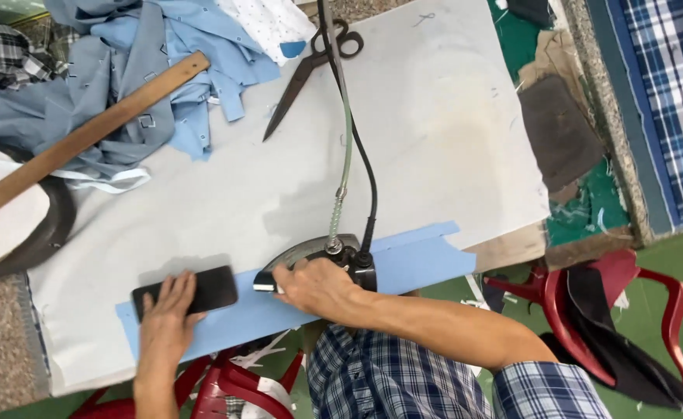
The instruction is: The person irons a folded light blue fabric piece on a white worktable, then unfolds it and irons the full surface. They use shears to cut the fabric along a curved edge, separate the pieces, and iron the remaining piece again.
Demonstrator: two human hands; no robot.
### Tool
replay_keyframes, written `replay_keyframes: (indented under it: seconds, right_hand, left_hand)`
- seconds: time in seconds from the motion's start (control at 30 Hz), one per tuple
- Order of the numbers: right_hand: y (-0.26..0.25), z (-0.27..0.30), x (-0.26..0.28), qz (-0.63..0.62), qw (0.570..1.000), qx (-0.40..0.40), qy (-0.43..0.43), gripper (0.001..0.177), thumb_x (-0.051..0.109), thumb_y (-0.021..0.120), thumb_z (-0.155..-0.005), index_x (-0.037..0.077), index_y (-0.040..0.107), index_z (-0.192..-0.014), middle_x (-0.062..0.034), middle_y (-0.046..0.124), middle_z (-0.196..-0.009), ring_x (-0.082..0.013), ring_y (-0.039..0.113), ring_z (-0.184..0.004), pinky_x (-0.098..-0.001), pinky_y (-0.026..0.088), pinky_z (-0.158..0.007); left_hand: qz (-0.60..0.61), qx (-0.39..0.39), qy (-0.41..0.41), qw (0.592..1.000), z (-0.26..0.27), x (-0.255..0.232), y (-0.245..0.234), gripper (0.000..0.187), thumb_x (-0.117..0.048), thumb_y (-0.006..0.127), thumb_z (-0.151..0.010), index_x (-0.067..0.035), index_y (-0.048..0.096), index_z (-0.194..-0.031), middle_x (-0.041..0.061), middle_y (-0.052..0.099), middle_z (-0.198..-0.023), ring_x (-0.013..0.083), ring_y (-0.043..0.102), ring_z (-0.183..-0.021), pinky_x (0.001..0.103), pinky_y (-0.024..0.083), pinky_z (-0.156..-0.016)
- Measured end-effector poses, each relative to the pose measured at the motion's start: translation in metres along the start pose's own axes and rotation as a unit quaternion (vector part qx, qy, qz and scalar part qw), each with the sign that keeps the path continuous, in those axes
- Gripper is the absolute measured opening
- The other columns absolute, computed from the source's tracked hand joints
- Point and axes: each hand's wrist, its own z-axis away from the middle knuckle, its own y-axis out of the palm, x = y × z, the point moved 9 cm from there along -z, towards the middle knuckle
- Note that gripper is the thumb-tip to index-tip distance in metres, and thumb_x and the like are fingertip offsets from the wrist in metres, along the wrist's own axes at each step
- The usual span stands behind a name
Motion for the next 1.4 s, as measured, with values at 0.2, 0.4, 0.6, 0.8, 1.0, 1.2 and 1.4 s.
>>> replay_keyframes:
  seconds: [0.2,0.4,0.6,0.8,1.0,1.2,1.4]
  right_hand:
    - [0.005,0.076,-0.087,-0.014,0.995,0.100,-0.006,0.045,0.042,0.034,-0.113,0.000,0.046,-0.122,-0.0061,0.061,-0.072,-0.0201,0.057,-0.049,-0.0337,0.046,-0.030]
    - [0.004,0.148,-0.173,0.051,0.998,0.045,0.009,0.047,0.047,0.034,-0.112,0.005,0.048,-0.127,0.0055,0.044,-0.055,-0.0084,0.032,-0.034,-0.0246,0.025,-0.022]
    - [0.002,0.187,-0.217,0.094,0.995,0.023,-0.002,0.057,0.060,0.039,-0.104,0.007,0.050,-0.123,-0.0005,0.057,-0.059,-0.0102,0.039,-0.036,-0.0273,0.035,-0.027]
    - [0.009,0.188,-0.236,0.108,0.991,0.074,0.034,0.057,0.067,0.044,-0.098,0.011,0.044,-0.109,-0.0014,0.059,-0.061,-0.0201,0.048,-0.036,-0.0343,0.044,-0.035]
    - [0.017,0.181,-0.232,0.087,0.963,0.221,0.127,0.057,0.067,0.031,-0.099,0.017,0.039,-0.124,-0.0057,0.069,-0.084,-0.0230,0.062,-0.049,-0.0354,0.060,-0.047]
    - [-0.012,0.140,-0.171,0.079,0.988,0.086,0.097,0.046,0.061,0.046,-0.094,0.022,0.053,-0.119,-0.0092,0.074,-0.089,-0.0320,0.079,-0.080,-0.0455,0.063,-0.075]
    - [-0.009,0.074,-0.101,0.073,0.996,0.020,0.043,0.044,0.062,0.049,-0.096,0.019,0.053,-0.107,-0.0119,0.072,-0.083,-0.0331,0.077,-0.072,-0.0457,0.061,-0.067]
  left_hand:
    - [0.008,-0.013,0.025,1.000,-0.032,-0.125,0.022,0.086,-0.029,0.077,-0.078,-0.014,0.041,-0.154,0.001,0.043,-0.160,0.0311,0.037,-0.149,0.067,0.031,-0.113]
    - [0.037,-0.009,0.034,0.999,-0.066,-0.245,0.010,0.086,-0.027,0.082,-0.076,-0.013,0.045,-0.152,0.006,0.048,-0.154,0.0319,0.041,-0.145,0.068,0.031,-0.112]
    - [0.066,0.072,-0.007,0.995,-0.085,-0.316,0.001,0.079,-0.016,0.082,-0.078,-0.021,0.046,-0.149,0.002,0.043,-0.157,0.0273,0.035,-0.148,0.061,0.022,-0.120]
    - [0.066,0.032,0.035,0.997,-0.085,-0.322,0.015,0.090,-0.022,0.085,-0.073,-0.014,0.042,-0.152,0.005,0.044,-0.158,0.0310,0.036,-0.147,0.070,0.026,-0.114]
    - [0.046,0.050,0.061,0.996,-0.075,-0.300,0.015,0.089,-0.025,0.078,-0.082,-0.016,0.031,-0.158,-0.001,0.037,-0.162,0.0256,0.028,-0.152,0.065,0.026,-0.117]
    - [0.096,0.042,0.013,0.994,-0.055,-0.202,-0.006,0.082,-0.017,0.083,-0.078,-0.022,0.048,-0.152,0.003,0.051,-0.155,0.0301,0.039,-0.147,0.068,0.022,-0.117]
    - [0.080,0.054,-0.073,0.993,-0.016,-0.037,0.018,0.093,-0.021,0.084,-0.076,-0.028,0.040,-0.157,-0.003,0.044,-0.160,0.0252,0.034,-0.150,0.067,0.020,-0.118]
